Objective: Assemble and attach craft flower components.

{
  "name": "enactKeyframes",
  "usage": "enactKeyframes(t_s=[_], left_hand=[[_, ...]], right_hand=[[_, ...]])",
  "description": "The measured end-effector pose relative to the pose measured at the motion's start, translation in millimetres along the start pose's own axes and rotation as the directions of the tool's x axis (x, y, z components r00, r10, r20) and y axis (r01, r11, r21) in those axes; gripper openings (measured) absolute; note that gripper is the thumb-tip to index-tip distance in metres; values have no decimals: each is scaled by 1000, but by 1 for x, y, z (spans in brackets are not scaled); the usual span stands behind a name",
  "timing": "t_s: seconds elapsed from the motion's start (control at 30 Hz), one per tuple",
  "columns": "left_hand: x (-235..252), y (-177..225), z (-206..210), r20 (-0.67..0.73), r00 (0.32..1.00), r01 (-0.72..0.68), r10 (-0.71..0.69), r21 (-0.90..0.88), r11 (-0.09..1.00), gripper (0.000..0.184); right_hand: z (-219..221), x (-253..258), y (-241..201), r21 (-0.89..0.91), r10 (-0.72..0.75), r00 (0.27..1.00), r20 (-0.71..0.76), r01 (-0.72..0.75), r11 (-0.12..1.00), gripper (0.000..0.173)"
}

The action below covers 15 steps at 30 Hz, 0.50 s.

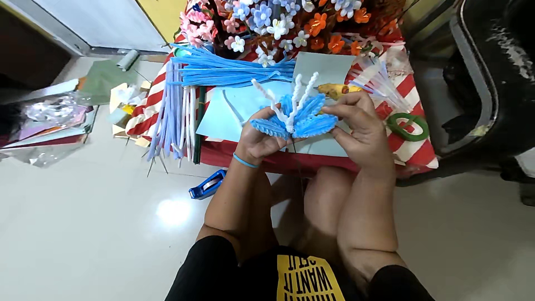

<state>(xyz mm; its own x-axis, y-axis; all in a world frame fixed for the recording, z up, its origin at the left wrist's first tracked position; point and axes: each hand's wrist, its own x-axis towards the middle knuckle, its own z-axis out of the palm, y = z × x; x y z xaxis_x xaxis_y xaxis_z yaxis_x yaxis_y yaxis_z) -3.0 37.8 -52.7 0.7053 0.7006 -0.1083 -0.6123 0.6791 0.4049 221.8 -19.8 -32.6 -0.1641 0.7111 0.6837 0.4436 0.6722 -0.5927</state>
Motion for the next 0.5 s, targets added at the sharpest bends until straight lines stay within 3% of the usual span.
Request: enactKeyframes(t_s=[0.3, 0.5], left_hand=[[5, -9, 9, -69, 992, 109, -104, 68, 992, 38], [7, -7, 9, -70, 992, 112, -107, 76, 991, 39]], right_hand=[[-2, -1, 0, -93, -60, 997, 50, 65, 994, 14], [-8, -2, 6, -63, -44, 998, 41, 47, 997, 29]])
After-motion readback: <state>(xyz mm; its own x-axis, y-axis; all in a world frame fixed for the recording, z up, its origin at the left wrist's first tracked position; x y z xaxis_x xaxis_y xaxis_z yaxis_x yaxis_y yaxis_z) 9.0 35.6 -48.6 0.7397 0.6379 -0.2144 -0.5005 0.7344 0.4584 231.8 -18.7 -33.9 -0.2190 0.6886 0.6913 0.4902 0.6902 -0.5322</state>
